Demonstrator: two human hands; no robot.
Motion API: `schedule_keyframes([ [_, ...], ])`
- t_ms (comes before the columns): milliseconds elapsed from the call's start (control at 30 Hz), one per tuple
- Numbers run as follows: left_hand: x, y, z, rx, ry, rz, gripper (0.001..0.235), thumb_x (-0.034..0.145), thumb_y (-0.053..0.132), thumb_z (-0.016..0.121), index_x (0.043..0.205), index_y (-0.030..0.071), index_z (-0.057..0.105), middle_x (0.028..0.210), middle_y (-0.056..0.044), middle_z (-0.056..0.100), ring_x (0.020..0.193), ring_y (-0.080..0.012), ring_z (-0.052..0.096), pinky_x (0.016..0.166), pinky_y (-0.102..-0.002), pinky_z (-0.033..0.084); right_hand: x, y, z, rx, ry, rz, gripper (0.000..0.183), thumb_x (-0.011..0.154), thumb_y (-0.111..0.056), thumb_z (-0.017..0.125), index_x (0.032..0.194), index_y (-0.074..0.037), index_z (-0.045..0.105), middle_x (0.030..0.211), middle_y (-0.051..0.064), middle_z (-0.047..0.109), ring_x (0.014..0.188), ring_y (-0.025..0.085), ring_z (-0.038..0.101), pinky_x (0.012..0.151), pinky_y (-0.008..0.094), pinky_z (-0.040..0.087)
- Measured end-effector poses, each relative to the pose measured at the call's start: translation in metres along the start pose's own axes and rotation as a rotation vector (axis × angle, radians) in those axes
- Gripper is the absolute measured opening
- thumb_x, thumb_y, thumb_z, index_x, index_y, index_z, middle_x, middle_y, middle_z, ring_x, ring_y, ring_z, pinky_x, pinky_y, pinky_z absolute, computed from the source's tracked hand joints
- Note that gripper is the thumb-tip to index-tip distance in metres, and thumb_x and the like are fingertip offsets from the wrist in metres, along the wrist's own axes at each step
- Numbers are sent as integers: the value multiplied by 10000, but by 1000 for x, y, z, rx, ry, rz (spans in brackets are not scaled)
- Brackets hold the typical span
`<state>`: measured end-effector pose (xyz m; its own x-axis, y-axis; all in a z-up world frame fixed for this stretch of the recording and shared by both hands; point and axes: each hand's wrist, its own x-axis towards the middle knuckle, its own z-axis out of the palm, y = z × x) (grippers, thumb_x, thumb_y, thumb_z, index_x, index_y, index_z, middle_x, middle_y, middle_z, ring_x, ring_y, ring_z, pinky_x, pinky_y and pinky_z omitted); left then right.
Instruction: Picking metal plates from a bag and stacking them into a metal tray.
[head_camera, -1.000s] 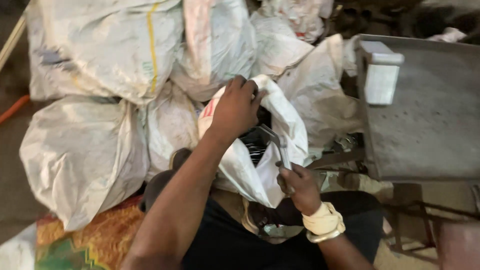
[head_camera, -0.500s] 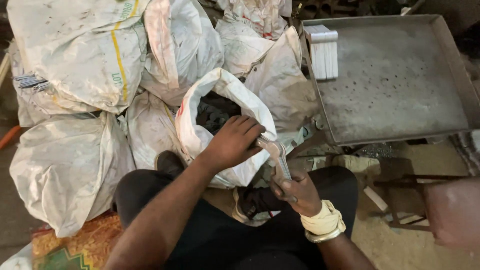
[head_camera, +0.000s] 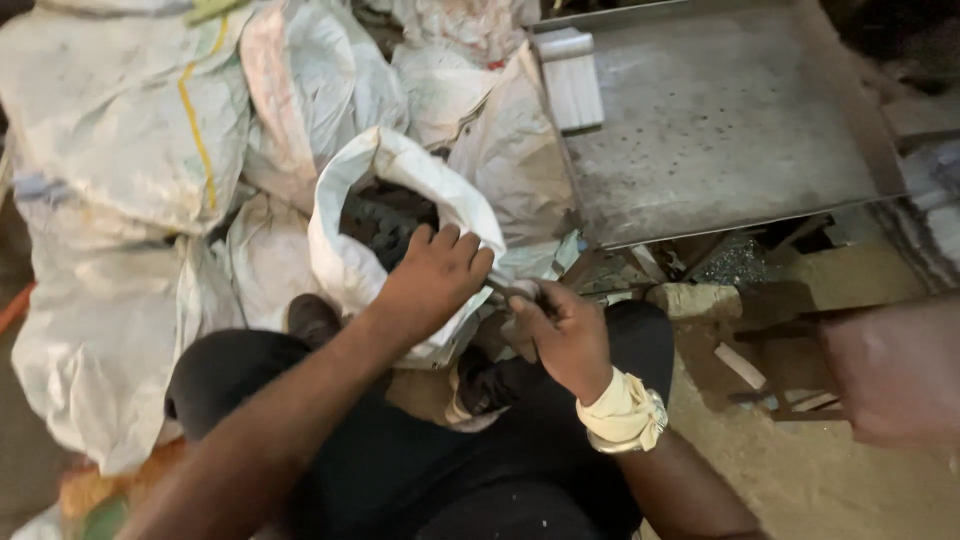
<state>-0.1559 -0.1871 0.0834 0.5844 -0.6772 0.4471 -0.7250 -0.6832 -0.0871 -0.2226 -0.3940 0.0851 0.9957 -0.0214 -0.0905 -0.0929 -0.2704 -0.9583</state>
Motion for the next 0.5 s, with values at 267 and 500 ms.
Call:
schedule_keyframes([
  [267, 44, -17, -22, -2, 176, 10, 658, 798, 455, 611, 1320, 56, 584, 1255, -202, 606, 1211, -368, 562, 1002, -570, 398, 58, 29, -71, -36, 84, -168, 192, 972, -145, 693, 1091, -5, 750, 830, 36, 749, 661, 79, 656, 594, 252, 547],
  [500, 2, -126, -16, -209, -61, -575, 473, 921, 367, 721, 1273, 55, 662, 1359, -234, 587, 1294, -414, 544, 1070, -524, 455, 212, 8, -157, -285, 449, -146, 173, 1021, -148, 677, 1059, -2, 762, 895, 77, 768, 733, 119, 672, 655, 315, 518],
])
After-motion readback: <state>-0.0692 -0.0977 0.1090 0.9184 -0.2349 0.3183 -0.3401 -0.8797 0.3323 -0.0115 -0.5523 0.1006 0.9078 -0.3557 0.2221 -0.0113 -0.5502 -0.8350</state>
